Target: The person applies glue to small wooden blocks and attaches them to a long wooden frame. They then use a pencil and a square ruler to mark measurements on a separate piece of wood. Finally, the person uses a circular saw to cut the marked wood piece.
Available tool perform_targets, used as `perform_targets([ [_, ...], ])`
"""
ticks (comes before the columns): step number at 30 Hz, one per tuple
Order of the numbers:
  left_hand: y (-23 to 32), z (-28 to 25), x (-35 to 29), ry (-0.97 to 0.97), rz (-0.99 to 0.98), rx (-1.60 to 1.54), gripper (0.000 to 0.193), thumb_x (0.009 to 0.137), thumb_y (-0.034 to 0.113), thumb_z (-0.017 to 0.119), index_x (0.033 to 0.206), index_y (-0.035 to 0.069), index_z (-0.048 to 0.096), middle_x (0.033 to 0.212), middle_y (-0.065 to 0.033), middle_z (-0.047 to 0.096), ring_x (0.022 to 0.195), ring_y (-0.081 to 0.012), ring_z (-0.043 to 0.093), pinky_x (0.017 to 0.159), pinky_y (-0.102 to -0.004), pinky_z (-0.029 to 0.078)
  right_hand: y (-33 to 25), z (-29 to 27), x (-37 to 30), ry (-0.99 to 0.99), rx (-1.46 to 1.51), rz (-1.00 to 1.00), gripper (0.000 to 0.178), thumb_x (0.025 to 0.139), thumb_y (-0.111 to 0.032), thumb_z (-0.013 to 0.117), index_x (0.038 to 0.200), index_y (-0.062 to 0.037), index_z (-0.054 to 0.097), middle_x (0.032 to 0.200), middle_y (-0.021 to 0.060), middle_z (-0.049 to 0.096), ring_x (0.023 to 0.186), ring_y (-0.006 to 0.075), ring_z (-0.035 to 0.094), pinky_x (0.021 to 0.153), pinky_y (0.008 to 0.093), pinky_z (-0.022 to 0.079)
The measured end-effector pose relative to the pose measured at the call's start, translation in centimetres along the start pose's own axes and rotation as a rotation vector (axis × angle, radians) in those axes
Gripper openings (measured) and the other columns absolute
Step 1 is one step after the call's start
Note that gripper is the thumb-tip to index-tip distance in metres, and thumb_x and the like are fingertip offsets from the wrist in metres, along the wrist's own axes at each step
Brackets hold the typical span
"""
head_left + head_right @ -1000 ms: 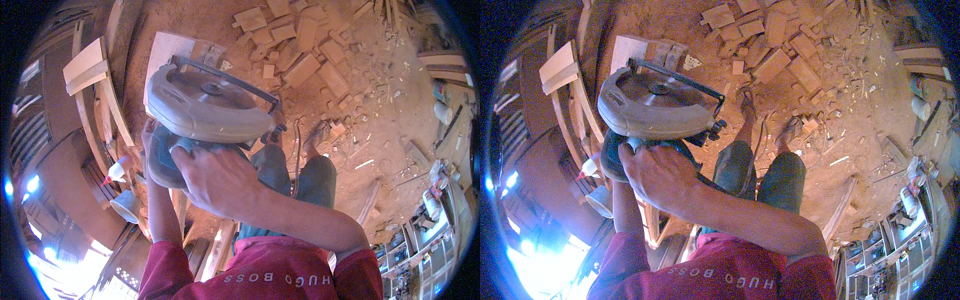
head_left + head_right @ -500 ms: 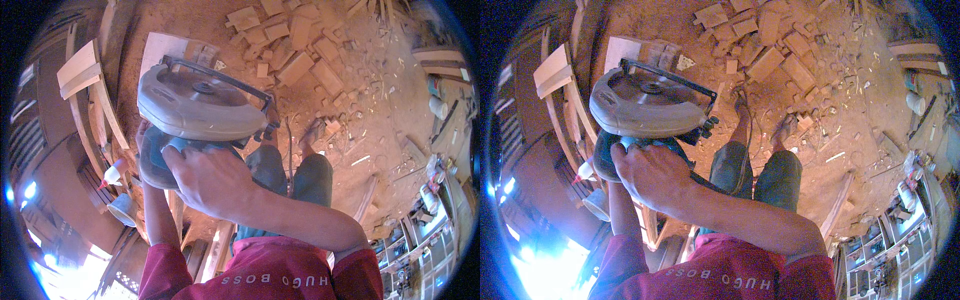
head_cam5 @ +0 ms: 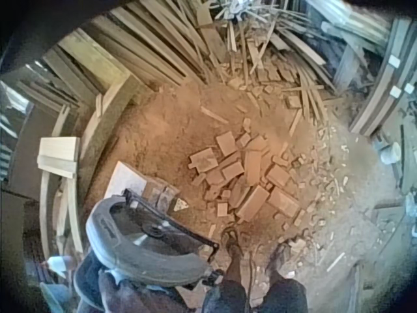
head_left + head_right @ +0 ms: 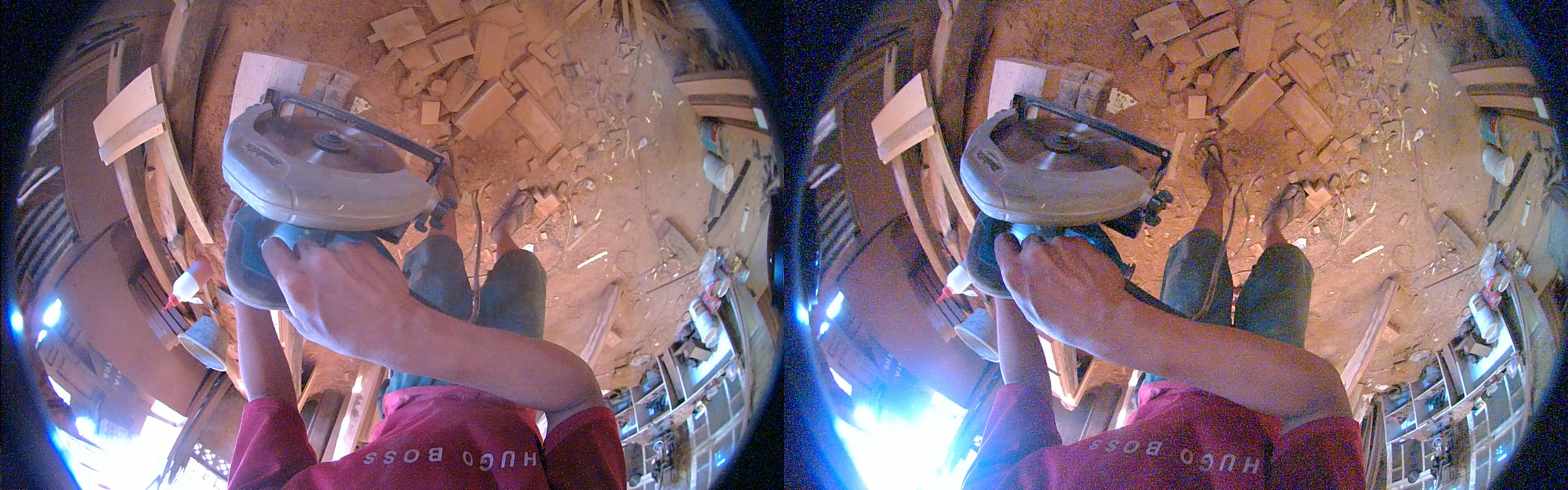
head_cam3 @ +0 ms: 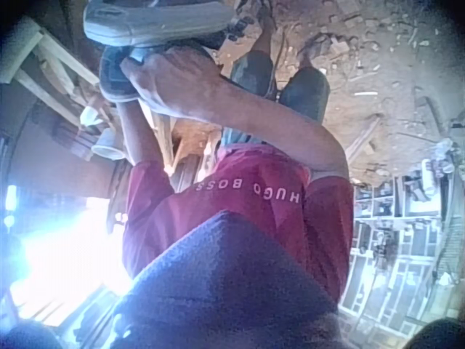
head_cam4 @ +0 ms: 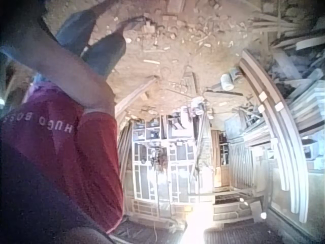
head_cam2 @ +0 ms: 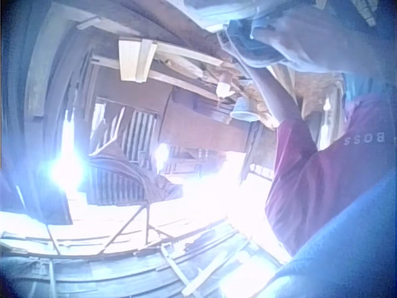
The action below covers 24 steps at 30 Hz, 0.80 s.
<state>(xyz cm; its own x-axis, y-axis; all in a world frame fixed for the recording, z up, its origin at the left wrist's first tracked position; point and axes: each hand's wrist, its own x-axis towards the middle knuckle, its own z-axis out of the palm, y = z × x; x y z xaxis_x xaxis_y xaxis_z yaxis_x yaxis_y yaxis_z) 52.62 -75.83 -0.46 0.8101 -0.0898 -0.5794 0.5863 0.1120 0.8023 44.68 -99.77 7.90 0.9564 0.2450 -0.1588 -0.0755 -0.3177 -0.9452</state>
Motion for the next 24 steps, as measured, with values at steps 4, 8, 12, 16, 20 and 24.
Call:
perform_targets([
  [4, 0.1, -0.2, -0.1, 0.002, 0.001, -0.003, 0.023, 0.097, 0.015, 0.057, 0.117, 0.004, 0.06, 0.1, -0.009, 0.069, 0.086, -0.0182, 0.069, 0.076, -0.0318, 0.058, -0.1, -0.2, 0.1, -0.04, -0.01, 0.013, 0.03, 0.085, -0.017, 0.069, 0.102, 0.0017, 0.054, 0.071, 0.0184, 0.067, 0.06, 0.0349, 0.07, 0.053, 0.044, 0.058],
  [8, 0.1, -0.3, 0.1, 0.002, 0.001, -0.004, 0.024, 0.097, 0.015, 0.057, 0.117, 0.004, 0.06, 0.101, -0.0088, 0.069, 0.087, -0.0179, 0.068, 0.077, -0.0314, 0.058, -0.1, -0.2, 0.2, -0.03, -0.002, 0.007, 0.03, 0.085, -0.017, 0.068, 0.103, 0.0023, 0.054, 0.07, 0.019, 0.067, 0.06, 0.0352, 0.07, 0.053, 0.0444, 0.058],
  [12, 0.1, -0.5, -0.1, 0.006, -0.002, -0.015, 0.024, 0.097, 0.016, 0.057, 0.118, 0.004, 0.06, 0.102, -0.0086, 0.069, 0.088, -0.0175, 0.068, 0.078, -0.0309, 0.058, -0.2, 0.0, 0.4, -0.015, -0.007, -0.003, 0.03, 0.086, -0.017, 0.067, 0.104, 0.0025, 0.053, 0.071, 0.0194, 0.067, 0.06, 0.0356, 0.07, 0.053, 0.0447, 0.058],
  [16, 0.2, -0.6, 0.0, 0.008, -0.007, -0.023, 0.024, 0.097, 0.016, 0.057, 0.118, 0.004, 0.06, 0.102, -0.0084, 0.068, 0.088, -0.0171, 0.068, 0.079, -0.0305, 0.057, -0.3, 0.0, 0.4, -0.011, -0.016, 0.004, 0.03, 0.086, -0.016, 0.066, 0.105, 0.0022, 0.053, 0.07, 0.0196, 0.067, 0.061, 0.0356, 0.07, 0.053, 0.0448, 0.058],
  [20, 0.3, -0.8, 0.2, 0.005, -0.016, -0.037, 0.024, 0.097, 0.016, 0.057, 0.118, 0.004, 0.06, 0.103, -0.0081, 0.068, 0.089, -0.0167, 0.067, 0.079, -0.0301, 0.057, -0.3, 0.0, 0.5, -0.009, -0.008, 0.004, 0.029, 0.086, -0.016, 0.066, 0.105, 0.0019, 0.053, 0.07, 0.0193, 0.067, 0.06, 0.0356, 0.07, 0.053, 0.0449, 0.058],
  [24, 0.3, -1.1, 0.3, 0.007, -0.025, -0.049, 0.024, 0.097, 0.017, 0.057, 0.118, 0.004, 0.06, 0.103, -0.0079, 0.068, 0.09, -0.0163, 0.067, 0.08, -0.0297, 0.056, -0.4, 0.1, 0.5, 0.019, -0.029, -0.002, 0.028, 0.086, -0.016, 0.067, 0.103, 0.0016, 0.053, 0.07, 0.019, 0.067, 0.06, 0.0355, 0.07, 0.054, 0.0444, 0.058],
])
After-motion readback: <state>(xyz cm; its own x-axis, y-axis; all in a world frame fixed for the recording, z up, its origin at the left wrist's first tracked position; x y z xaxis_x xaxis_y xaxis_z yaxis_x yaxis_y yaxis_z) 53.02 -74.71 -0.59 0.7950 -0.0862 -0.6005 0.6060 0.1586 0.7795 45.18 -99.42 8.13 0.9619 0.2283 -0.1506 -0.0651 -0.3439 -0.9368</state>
